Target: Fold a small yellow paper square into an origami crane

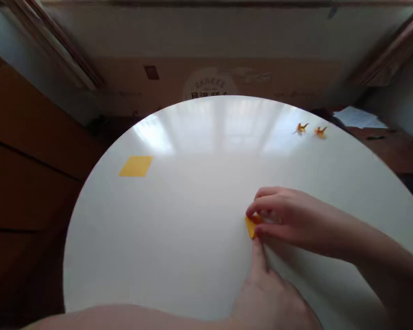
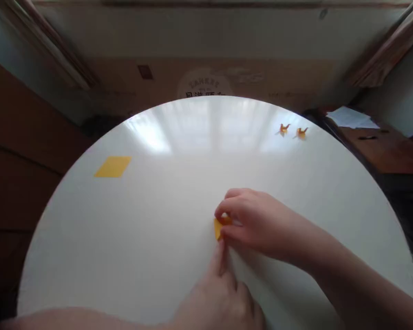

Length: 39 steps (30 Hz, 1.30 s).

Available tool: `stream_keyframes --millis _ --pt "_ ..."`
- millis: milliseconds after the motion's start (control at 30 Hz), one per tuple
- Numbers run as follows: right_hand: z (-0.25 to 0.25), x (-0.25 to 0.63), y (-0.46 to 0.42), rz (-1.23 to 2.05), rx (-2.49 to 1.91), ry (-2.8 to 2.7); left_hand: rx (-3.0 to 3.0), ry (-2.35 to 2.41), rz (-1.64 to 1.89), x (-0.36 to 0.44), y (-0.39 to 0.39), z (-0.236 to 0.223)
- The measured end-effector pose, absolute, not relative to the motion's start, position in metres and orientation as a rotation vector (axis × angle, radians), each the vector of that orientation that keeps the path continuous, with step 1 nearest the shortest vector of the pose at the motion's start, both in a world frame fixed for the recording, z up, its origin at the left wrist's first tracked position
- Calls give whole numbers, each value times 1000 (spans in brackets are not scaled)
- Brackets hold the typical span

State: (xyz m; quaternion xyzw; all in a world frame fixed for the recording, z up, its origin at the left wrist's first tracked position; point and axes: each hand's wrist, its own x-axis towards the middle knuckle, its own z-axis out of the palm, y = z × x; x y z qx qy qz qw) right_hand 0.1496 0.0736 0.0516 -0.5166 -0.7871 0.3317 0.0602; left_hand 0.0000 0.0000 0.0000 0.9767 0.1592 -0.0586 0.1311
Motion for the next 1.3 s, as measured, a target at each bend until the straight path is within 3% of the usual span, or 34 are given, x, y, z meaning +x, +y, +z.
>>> stream_keyframes --millis 333,867,1300 --pt "51 152 75 984 -1520 -2365 2786 423 -329 4 7 11" --pt "49 152 79 1099 -1490 -2373 2782 396 -126 2 4 5" --pt "46 161 78 874 -1472 -2476 2973 397 -29 1 -6 -10"
